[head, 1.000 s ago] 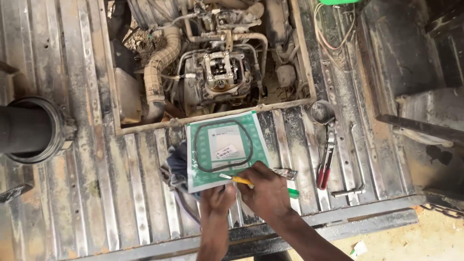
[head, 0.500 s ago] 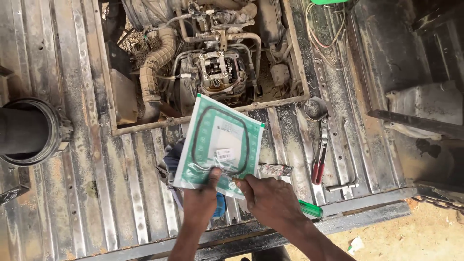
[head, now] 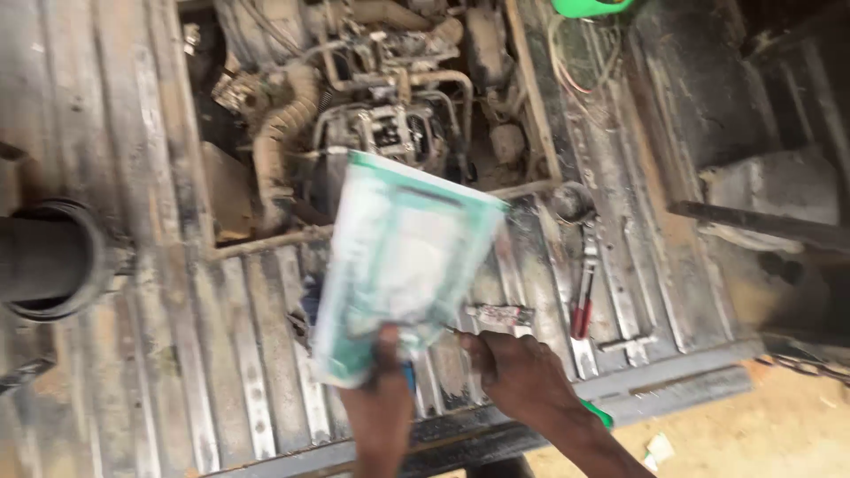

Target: The recorder is seen servicing the engine of a vehicle, specifically cleaning and inspecting the engine head cover and gasket area.

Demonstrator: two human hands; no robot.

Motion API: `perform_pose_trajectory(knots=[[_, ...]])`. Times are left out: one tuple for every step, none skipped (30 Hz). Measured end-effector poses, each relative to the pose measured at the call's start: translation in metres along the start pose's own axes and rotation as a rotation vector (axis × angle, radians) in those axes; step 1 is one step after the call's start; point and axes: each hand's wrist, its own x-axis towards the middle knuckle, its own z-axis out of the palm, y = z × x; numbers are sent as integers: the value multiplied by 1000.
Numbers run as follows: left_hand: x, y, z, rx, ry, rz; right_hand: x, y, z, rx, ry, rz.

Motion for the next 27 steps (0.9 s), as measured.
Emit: perform_pose_trajectory(knots=[[7, 4, -1, 7, 93, -310, -3, 11, 3, -42, 42, -88], [14, -5, -7, 3, 89, -320, -1, 36, 12, -50, 39, -81], [27, -12, -14, -84, 49, -143, 8, 57, 22, 26, 59, -31], [39, -18, -21, -172, 11, 36, 17, 78, 31, 102, 79, 18], [41, -14, -20, -170, 21, 38, 22, 94, 27, 102, 74, 10], [44, -10, -19, -197, 15, -77, 27, 110, 24, 48, 137, 127], [45, -5, -19, -221, 8, -194, 30, 125, 22, -4, 199, 246], [46, -8, -20, -217, 18, -194, 28, 111, 9, -2, 191, 240], [48, -12, -18, -259, -38, -171, 25, 99, -7, -54, 210, 272], [50, -15, -15, -300, -94, -149, 22, 88, -23, -106, 230, 304], [49, -11, -12, -303, -95, -145, 21, 75, -24, -106, 234, 301], [48, -8, -9, -293, -141, -120, 19, 63, -26, -30, 400, 44], [42, -6, -7, -281, -187, -108, 12, 52, -27, 45, 557, -206], [38, -3, -5, -281, -188, -116, 7, 31, -32, 43, 552, -200], [36, 0, -2, -237, -235, -123, 4, 9, -38, 125, 557, -407], [33, 4, 1, -193, -283, -130, 0, -13, -45, 208, 558, -614], [29, 13, 3, -193, -285, -127, 3, -19, -45, 208, 561, -614], [25, 23, 4, -142, -319, -146, 5, -25, -45, 102, 367, -531], [21, 33, 5, -91, -350, -163, 8, -33, -45, -2, 174, -444], [22, 31, 2, -91, -351, -161, 16, -23, -40, -2, 177, -445], [22, 28, -3, -76, -374, -120, 25, -15, -34, -82, 281, -656], [22, 26, -8, -60, -397, -79, 34, -8, -27, -162, 388, -866], [19, 27, -11, -58, -389, -81, 33, -10, -30, -158, 383, -871], [16, 28, -13, -108, -397, -129, 32, -12, -33, -147, 331, -824], [16, 29, -14, -158, -411, -171, 33, -14, -38, -138, 288, -774], [17, 32, -14, -156, -410, -167, 25, -22, -46, -136, 291, -778], [16, 34, -14, -156, -402, -158, 15, -30, -53, 55, 172, -733]])
